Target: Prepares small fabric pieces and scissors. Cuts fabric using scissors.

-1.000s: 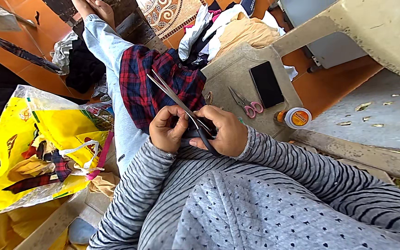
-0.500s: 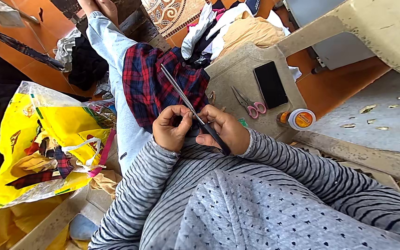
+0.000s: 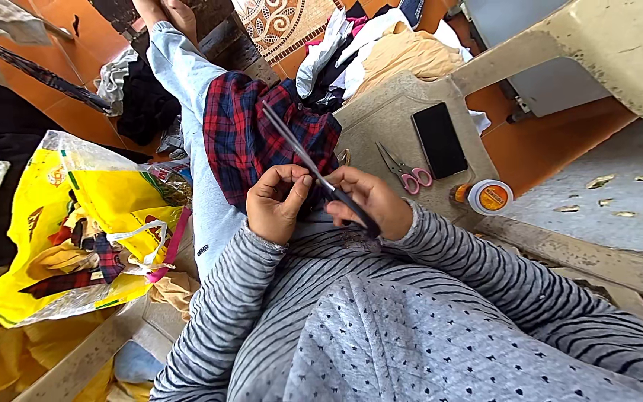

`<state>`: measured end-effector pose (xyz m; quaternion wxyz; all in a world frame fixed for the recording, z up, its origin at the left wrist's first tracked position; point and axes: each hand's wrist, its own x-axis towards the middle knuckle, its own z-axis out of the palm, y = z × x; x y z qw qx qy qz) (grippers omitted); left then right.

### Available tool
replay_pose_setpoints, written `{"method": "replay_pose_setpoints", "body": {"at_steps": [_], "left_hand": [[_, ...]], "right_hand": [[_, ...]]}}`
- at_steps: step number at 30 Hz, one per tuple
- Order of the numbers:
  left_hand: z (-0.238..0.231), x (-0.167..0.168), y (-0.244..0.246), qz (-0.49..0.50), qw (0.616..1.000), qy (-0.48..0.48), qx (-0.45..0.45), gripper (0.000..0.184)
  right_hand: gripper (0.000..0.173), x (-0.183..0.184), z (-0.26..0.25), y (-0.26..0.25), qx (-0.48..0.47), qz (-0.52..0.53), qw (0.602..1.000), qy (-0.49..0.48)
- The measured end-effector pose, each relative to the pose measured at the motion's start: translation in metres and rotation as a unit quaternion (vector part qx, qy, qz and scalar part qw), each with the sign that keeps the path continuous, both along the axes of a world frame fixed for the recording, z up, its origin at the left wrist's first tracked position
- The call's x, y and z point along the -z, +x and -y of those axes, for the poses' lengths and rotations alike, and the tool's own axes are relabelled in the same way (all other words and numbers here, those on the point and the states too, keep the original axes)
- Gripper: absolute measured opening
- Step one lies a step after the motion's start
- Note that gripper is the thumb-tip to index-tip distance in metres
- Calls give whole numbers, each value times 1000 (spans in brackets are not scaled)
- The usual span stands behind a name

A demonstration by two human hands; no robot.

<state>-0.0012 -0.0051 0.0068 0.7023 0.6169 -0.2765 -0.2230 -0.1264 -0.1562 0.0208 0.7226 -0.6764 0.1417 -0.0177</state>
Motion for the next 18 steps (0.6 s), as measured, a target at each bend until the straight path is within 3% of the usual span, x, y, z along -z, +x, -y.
{"method": "replay_pose_setpoints", "body": {"at_steps": [2,4,7,9,11,14,16,18], "left_hand": [[-4,-3,10,65,997,31,-15,14],[-14,-4,23,153,978,136,-33,24],[-33,-7,37,228,911,343,-22,42],[-46,-5,41,229,875,427,-15,48],[-57,0,45,239,857,456,-13,53],[-60,7,47,278,862,423,-1,68],[-51,11,45,303,859,412,1,73],[-43,16,49,315,839,444,-2,78]], "right_hand": [[45,3,6,-1,48,20,998,35],[50,6,13,-3,83,38,996,13],[57,10,23,-5,105,29,992,-57],[57,14,26,-7,108,26,989,-95],[54,15,24,-7,106,24,990,-88],[58,14,15,-2,109,27,993,-43],[76,17,10,3,100,28,988,-118],[86,25,9,8,69,32,960,-271]]}}
